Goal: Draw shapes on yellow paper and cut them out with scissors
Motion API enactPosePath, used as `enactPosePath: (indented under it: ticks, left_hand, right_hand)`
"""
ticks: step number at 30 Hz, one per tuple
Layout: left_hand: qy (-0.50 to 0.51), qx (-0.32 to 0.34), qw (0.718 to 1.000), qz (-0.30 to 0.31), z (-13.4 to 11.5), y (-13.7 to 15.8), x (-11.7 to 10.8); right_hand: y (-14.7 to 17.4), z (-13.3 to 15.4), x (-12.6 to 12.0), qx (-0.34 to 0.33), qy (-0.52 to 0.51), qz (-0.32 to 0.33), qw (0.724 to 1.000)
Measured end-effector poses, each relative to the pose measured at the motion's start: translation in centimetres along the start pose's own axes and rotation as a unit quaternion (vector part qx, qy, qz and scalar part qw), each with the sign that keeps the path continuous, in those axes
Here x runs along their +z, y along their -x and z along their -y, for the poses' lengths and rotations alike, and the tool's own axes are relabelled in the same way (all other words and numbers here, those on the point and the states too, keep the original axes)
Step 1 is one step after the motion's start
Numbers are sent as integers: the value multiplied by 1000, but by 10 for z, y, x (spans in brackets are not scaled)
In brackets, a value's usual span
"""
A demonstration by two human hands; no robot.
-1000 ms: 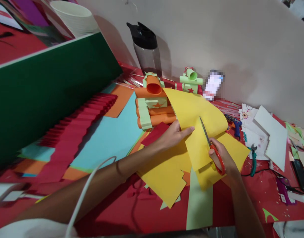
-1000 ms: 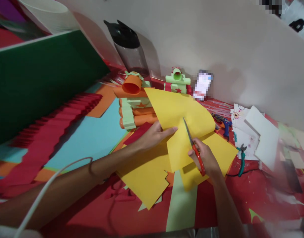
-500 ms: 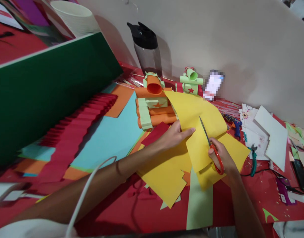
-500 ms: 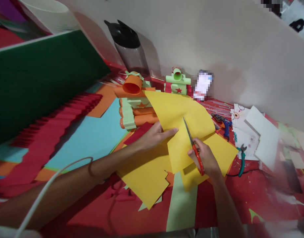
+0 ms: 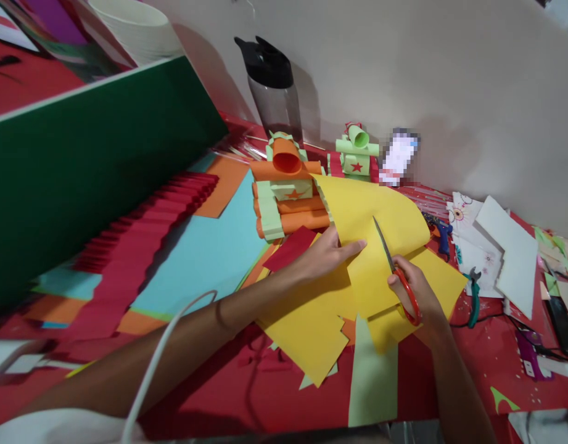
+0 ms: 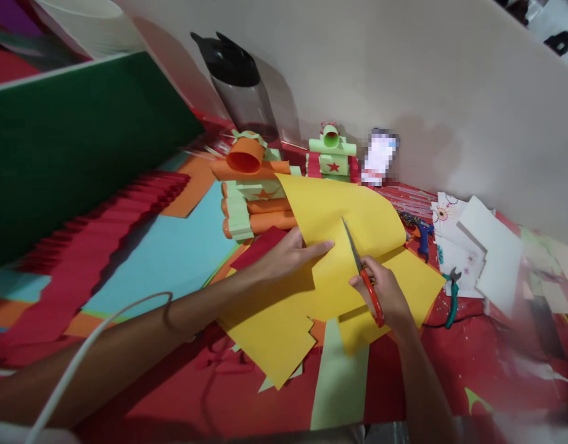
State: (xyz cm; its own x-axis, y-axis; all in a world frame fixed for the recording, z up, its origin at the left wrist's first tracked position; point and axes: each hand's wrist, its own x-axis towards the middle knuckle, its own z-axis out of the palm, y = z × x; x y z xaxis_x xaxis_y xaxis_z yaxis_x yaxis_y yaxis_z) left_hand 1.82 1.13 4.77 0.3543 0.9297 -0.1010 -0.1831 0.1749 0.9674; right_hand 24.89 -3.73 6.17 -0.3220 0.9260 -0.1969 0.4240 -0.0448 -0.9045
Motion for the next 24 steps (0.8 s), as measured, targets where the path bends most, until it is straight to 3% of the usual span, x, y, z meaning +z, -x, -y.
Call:
enactPosePath:
  ticks: [13, 24]
  left_hand:
    - [-9, 0, 1000, -4, -2, 0, -1]
    - [7, -4, 1000, -14, -1, 3, 2]
  right_hand:
    - [-2, -4, 2, -41, -13, 3, 999]
    - [-3, -4, 6, -23, 5, -28, 999]
